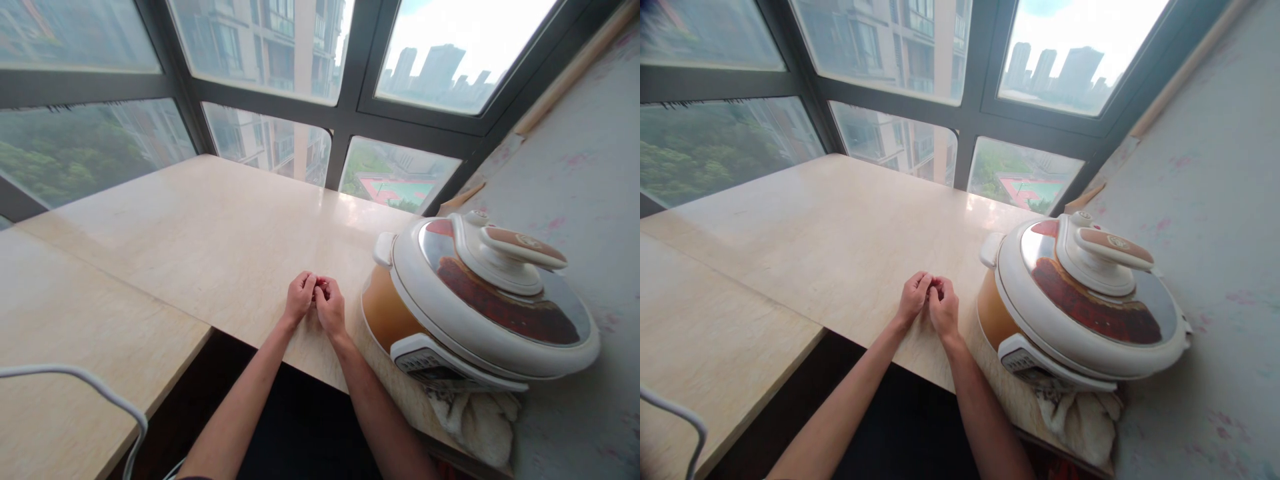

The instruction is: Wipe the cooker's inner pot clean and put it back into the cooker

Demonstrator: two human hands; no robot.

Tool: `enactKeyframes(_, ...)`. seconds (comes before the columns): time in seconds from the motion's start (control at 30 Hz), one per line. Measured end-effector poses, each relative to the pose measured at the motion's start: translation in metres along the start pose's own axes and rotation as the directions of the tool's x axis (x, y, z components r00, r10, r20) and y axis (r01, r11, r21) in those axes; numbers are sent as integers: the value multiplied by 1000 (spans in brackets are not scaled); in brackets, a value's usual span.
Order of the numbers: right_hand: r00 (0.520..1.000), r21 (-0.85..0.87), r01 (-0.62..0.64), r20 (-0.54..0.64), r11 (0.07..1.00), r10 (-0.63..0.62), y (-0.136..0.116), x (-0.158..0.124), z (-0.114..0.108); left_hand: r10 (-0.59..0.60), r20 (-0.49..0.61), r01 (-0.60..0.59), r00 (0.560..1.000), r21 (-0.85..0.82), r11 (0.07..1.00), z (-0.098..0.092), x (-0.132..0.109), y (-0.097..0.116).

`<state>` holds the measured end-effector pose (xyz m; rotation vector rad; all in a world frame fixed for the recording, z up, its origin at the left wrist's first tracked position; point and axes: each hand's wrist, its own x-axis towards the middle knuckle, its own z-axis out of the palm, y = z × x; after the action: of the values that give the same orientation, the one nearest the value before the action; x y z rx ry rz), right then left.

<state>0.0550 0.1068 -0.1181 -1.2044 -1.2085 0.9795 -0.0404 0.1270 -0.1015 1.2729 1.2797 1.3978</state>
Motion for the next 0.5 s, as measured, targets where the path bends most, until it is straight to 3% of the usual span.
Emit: enactKeyframes(0.5,999,56,-38,1,998,38,-6,-1,0,10,-9,-10,1000,27,1000,-1,0,1)
